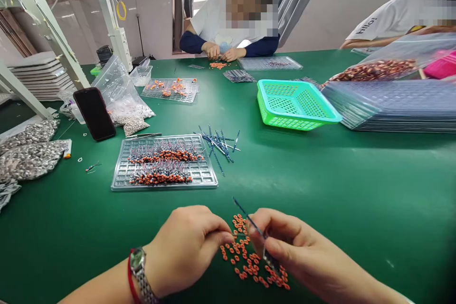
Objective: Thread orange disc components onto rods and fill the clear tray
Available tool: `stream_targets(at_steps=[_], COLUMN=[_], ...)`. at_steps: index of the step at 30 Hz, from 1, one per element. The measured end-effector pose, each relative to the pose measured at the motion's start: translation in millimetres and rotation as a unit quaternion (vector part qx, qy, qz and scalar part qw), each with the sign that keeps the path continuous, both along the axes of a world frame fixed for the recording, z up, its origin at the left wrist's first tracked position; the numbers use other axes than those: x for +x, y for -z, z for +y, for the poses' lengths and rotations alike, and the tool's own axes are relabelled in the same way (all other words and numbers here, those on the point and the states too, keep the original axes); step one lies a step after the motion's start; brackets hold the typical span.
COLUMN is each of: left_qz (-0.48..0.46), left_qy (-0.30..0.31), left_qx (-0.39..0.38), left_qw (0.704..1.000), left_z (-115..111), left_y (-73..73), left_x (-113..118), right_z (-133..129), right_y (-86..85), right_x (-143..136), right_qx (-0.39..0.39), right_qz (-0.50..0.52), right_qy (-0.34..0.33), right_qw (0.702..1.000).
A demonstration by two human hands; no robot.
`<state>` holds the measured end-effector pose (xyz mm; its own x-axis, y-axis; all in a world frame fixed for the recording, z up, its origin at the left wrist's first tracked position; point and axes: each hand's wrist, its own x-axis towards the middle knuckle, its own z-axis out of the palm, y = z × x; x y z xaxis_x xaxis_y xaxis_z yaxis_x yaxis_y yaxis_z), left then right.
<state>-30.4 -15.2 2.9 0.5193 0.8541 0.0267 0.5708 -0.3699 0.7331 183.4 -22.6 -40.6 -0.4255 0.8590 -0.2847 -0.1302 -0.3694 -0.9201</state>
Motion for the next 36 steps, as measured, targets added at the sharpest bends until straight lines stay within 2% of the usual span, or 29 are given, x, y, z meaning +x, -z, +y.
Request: stream_targets(at_steps=[2, 3, 5, 7, 9, 13, 19, 22, 28, 33, 36], left_qz=[0.116, 0.189, 0.314, 0.385, 0.423, 0.437, 0.425, 0.416, 0.393, 0.363, 0.362], left_qy=[-0.052, -0.104, -0.215, -0.256, -0.258, -0.236, -0.214, -0.218, -0.267, -0.305, -0.304], left_qx=[0.075, 0.11, 0.142, 0.135, 0.118, 0.107, 0.117, 0.126, 0.155, 0.162, 0.18], left_qw=[0.989, 0.97, 0.914, 0.876, 0.86, 0.862, 0.872, 0.874, 0.866, 0.865, 0.862], left_z=[8.9, 14.2, 24.7, 33.2, 38.5, 41.9, 43.7, 46.2, 48.1, 45.4, 45.1], left_y=[-11.3, -17.9, -30.2, -37.8, -39.4, -34.2, -33.8, -33.2, -36.9, -40.5, -38.2], left_x=[-15.3, -24.7, -43.7, -58.8, -67.5, -70.0, -70.8, -74.3, -70.9, -63.2, -63.5], right_z=[6.2, 10.2, 18.3, 25.0, 29.2, 31.8, 33.5, 34.5, 33.7, 28.4, 26.8], right_y=[-3.0, -4.2, -5.7, -6.3, -5.9, -1.1, 5.9, 4.8, 0.3, -2.4, -1.2], right_x=[5.4, 8.8, 15.5, 21.1, 25.3, 32.6, 40.3, 40.2, 36.2, 29.1, 26.0], right_qx=[0.013, 0.024, 0.054, 0.091, 0.129, 0.208, 0.323, 0.346, 0.338, 0.328, 0.32], right_qz=[-0.028, -0.052, -0.113, -0.174, -0.221, -0.295, -0.401, -0.42, -0.443, -0.393, -0.374], right_qy=[0.05, 0.072, 0.095, 0.092, 0.072, 0.027, 0.018, 0.007, 0.016, -0.003, -0.018], right_qw=[0.998, 0.996, 0.988, 0.976, 0.964, 0.932, 0.857, 0.839, 0.83, 0.859, 0.87])
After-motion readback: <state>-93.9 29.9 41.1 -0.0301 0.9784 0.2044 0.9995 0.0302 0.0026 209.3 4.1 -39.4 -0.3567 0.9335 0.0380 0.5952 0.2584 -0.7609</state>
